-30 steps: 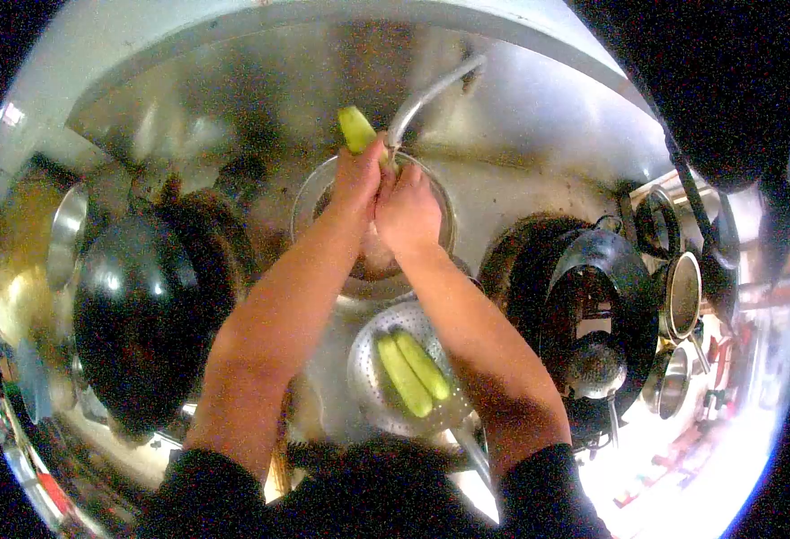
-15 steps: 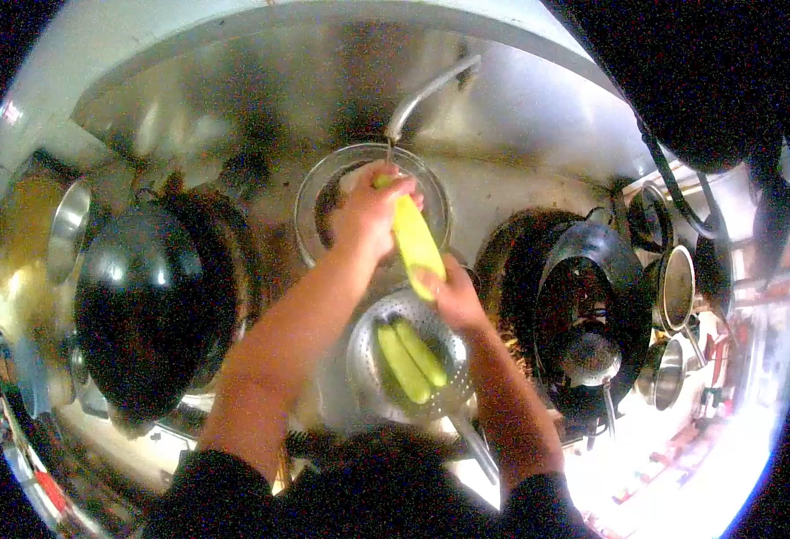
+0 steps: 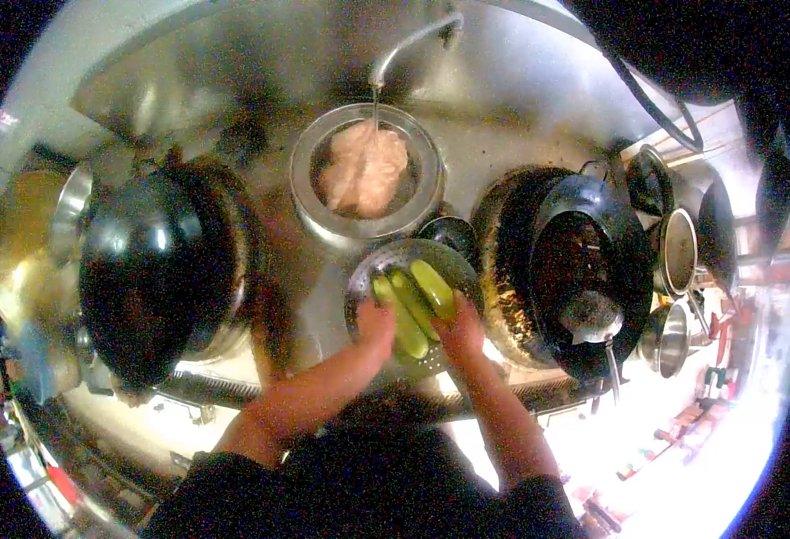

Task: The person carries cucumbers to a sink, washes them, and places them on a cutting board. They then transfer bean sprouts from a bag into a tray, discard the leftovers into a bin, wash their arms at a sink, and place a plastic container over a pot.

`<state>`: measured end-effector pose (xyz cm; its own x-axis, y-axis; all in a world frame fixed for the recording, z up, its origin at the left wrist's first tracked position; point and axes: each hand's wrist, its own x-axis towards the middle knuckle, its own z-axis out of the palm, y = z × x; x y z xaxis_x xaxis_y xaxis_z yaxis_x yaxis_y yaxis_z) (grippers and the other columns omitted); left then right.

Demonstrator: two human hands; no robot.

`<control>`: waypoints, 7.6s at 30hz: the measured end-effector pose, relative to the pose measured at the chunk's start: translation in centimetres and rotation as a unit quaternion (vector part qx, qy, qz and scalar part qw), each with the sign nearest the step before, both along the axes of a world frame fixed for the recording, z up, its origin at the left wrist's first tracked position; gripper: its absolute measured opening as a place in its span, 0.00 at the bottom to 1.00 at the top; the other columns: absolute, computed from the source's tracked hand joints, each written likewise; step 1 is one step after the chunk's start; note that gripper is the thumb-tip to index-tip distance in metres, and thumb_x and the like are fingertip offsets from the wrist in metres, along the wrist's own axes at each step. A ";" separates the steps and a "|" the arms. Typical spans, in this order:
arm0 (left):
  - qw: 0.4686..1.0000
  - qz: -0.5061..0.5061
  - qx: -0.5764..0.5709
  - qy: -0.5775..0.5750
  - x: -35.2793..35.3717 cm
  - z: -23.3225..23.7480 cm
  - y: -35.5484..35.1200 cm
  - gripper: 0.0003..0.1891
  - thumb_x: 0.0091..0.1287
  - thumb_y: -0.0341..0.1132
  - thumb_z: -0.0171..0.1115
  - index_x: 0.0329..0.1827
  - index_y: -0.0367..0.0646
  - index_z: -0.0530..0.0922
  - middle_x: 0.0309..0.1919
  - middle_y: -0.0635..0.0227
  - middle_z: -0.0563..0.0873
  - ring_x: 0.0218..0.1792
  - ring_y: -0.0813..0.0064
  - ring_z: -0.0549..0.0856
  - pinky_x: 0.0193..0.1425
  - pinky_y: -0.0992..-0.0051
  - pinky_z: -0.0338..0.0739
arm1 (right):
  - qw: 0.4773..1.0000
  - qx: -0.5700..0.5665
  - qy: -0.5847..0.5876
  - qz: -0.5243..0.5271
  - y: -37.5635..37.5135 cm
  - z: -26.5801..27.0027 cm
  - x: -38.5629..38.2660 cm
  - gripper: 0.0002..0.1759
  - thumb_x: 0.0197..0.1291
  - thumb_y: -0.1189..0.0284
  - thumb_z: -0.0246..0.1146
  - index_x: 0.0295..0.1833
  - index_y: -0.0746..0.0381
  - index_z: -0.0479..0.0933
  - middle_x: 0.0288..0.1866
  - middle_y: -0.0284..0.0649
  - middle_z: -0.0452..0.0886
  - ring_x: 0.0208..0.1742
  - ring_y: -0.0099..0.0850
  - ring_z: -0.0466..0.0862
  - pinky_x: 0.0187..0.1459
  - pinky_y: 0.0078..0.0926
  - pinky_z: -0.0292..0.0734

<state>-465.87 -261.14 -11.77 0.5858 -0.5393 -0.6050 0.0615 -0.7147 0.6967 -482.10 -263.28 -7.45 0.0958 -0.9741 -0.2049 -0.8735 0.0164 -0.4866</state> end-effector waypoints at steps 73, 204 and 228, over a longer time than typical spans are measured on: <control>0.645 -0.058 -0.321 0.691 10.1 14.5 19.4 0.26 0.65 0.40 0.58 0.62 0.35 0.67 0.50 0.55 0.81 0.48 0.59 0.83 0.56 0.59 0.75 | 0.890 0.157 -0.414 0.112 19.0 21.2 11.8 0.34 0.62 0.68 0.60 0.71 0.66 0.57 0.67 0.48 0.66 0.65 0.35 0.68 0.64 0.29 0.63; -0.457 0.484 -0.105 -0.739 -95.8 15.5 46.1 0.36 0.69 0.55 0.48 0.73 0.45 0.51 0.68 0.48 0.62 0.64 0.50 0.70 0.58 0.36 0.68 | -0.425 -0.192 0.392 0.793 105.9 -11.2 -75.3 0.11 0.59 0.66 0.59 0.36 0.63 0.78 0.24 0.36 0.77 0.20 0.25 0.76 0.18 0.24 0.69; -0.308 0.627 -0.268 -0.663 -176.2 20.1 33.5 0.37 0.65 0.49 0.59 0.71 0.42 0.55 0.62 0.50 0.69 0.52 0.54 0.78 0.53 0.47 0.76 | -0.432 0.129 0.204 0.869 81.3 5.9 -151.9 0.20 0.51 0.64 0.64 0.49 0.62 0.78 0.39 0.48 0.83 0.42 0.36 0.84 0.46 0.33 0.77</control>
